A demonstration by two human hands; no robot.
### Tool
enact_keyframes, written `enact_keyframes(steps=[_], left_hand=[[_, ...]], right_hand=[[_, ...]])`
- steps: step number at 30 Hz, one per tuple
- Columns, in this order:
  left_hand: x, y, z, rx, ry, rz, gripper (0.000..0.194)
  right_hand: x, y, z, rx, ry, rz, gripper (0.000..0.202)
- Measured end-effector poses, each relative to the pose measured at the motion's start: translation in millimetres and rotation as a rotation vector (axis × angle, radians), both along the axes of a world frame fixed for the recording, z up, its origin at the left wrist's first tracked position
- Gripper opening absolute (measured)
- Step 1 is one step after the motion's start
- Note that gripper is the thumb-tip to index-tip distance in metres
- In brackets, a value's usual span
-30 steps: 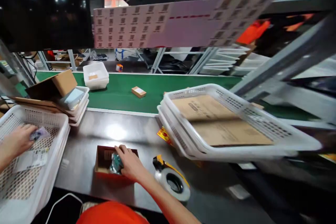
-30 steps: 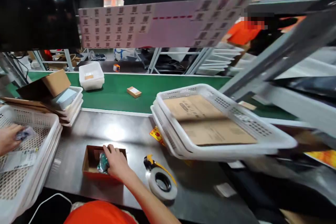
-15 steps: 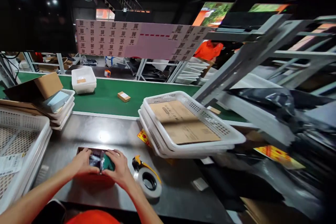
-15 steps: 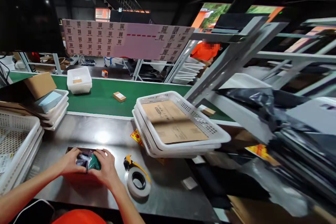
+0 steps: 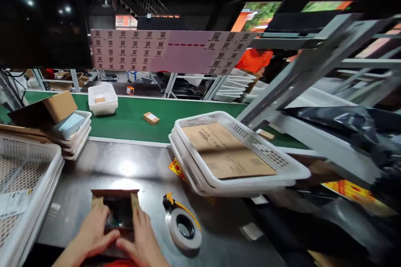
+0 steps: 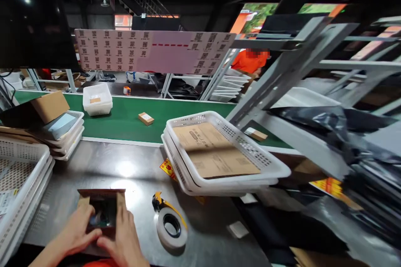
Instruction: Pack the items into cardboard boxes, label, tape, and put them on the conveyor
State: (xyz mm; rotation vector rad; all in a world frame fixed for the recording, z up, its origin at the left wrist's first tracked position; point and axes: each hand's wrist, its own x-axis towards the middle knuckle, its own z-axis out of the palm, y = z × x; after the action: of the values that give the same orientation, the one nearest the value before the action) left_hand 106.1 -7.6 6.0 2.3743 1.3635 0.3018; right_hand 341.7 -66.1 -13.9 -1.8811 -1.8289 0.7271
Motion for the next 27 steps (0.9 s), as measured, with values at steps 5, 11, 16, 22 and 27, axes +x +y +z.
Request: enact_keyframes(steps=[5,11,16,22,27], left_hand=[[9.2,25.4,-9.3,0.231,0.121,-0.242,0.033],[0.3,54.4,-50.3,0.802,0.062,-0.105,0.067],[-19.1,21.6,-88.7,0.652,0.017,-0.112,0.049],[-30.0,16.0,-108.4,0.485,-0.024,-0.104,0.057],[-8.3,43.7,-97.7,0.42,-0.144,-0.222,0.055]], right_hand=[[11.8,28.9,27.6,-0.075,-0.193,0.253,0.065],[23.3,51.5,-22.5,0.225,-0.044,0.014,0.025],[20.6,20.6,-65.6,0.519,-0.155,0.033,0.069],[84.6,21.2,-46.5,0.092,-0.133,0.348,0.068],[180.0,17.4,-41.6,-0.057,-0.274,-0.212,0.061]])
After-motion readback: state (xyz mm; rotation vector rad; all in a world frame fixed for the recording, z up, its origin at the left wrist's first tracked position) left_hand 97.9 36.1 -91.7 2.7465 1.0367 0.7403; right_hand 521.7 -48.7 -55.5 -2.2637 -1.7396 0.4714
